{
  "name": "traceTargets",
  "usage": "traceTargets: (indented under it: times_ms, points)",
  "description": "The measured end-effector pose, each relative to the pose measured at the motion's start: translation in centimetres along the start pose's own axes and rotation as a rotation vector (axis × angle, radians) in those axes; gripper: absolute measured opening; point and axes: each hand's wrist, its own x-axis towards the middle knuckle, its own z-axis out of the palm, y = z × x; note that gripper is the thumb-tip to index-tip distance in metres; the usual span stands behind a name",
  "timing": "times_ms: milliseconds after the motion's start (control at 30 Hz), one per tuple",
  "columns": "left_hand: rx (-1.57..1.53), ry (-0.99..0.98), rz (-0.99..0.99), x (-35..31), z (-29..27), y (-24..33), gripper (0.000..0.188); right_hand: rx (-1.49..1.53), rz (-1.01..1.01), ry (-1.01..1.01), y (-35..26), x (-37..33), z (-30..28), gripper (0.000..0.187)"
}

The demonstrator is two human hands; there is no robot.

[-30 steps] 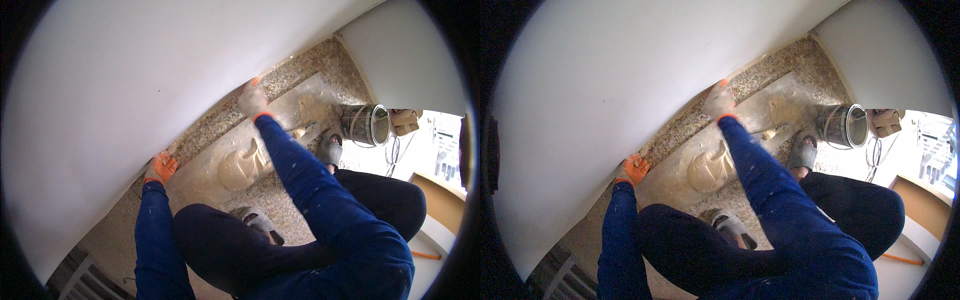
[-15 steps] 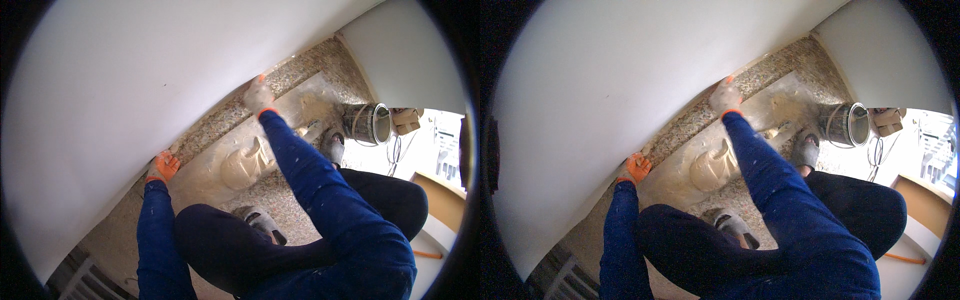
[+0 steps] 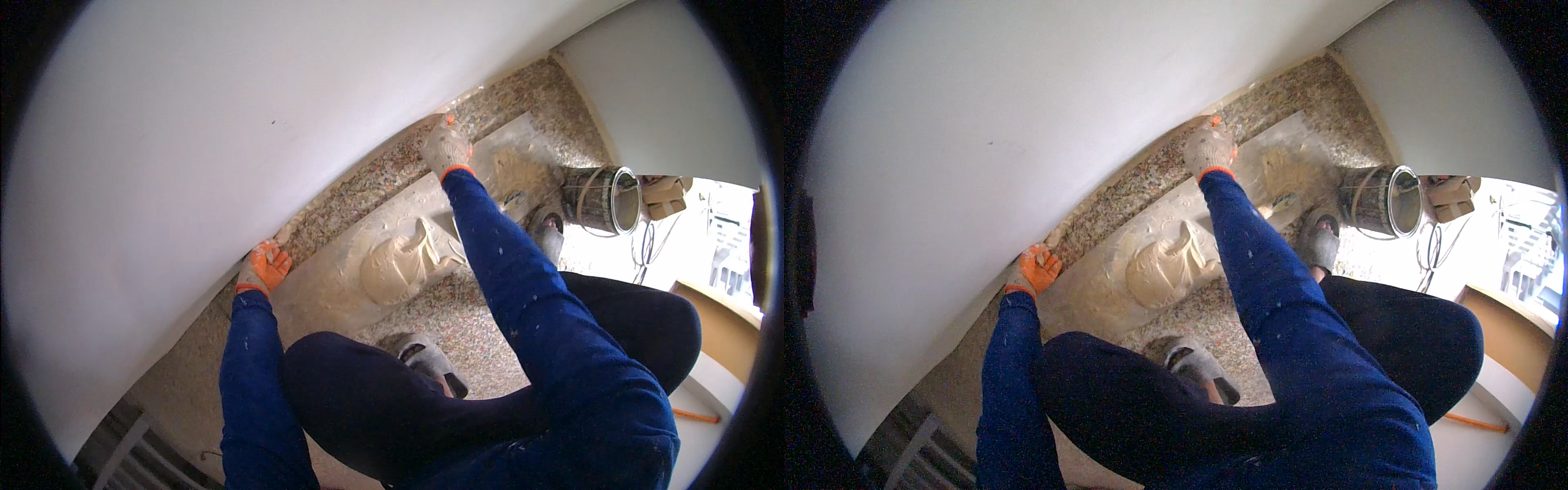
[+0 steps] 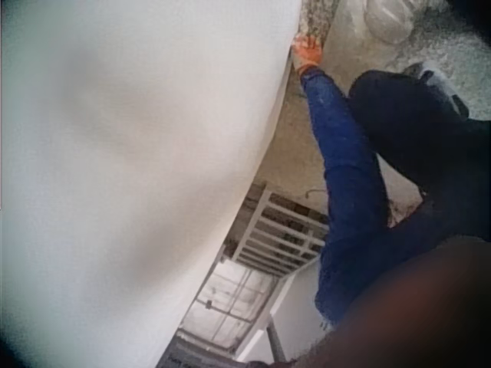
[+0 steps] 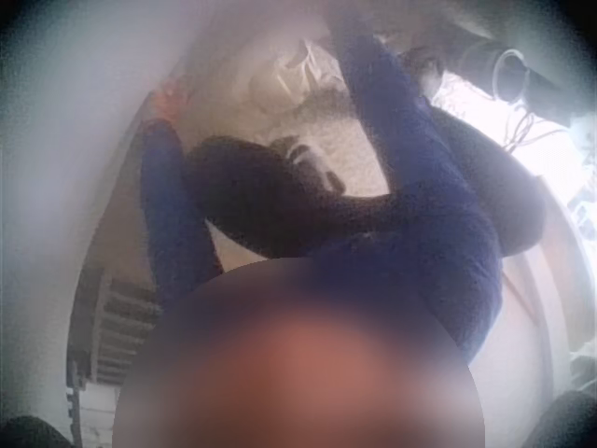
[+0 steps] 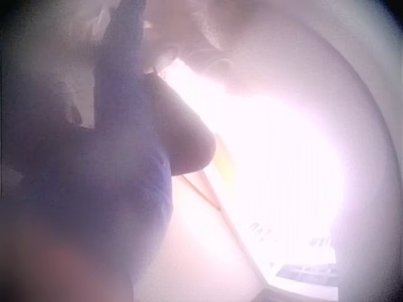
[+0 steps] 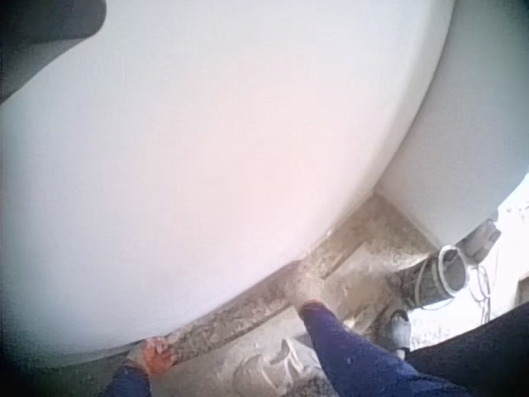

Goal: The person applies a beige adhesive to the seam between a granite countertop and a white wall using a putty knife and gloved hands. They spread the adhesive along the joint, smooth it with their fingers, and occasionally scrape excess material back into a bucket.

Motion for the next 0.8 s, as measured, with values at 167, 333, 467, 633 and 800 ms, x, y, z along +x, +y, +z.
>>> traceTargets:
  times_ms: [167, 333, 467, 633, 800]
  points:
    - [0.033, 0.026, 0.028, 0.6, -0.7, -0.3, 0.014, -0.020, -0.129, -0.016, -6.2, -4.6, 2.3, 0.064]
    - [0.139, 0.221, 0.030, 0.9, -0.1, -0.1, 0.016, 0.119, -0.344, -0.145, -9.4, -10.0, 3.5, 0.064]
    - [0.089, 0.038, -0.008, 1.4, -1.5, 0.2, 0.017, 0.018, -0.101, -0.015, -2.0, -3.6, 1.4, 0.064]
    - [0.027, -0.081, -0.048, 2.4, -3.0, 0.2, 0.013, -0.163, -0.203, -0.068, -3.9, -3.2, 2.0, 0.038]
    - [0.127, 0.101, 0.043, 3.6, -3.4, 0.1, 0.011, -0.076, -0.407, -0.291, -8.2, -8.9, 2.9, 0.058]
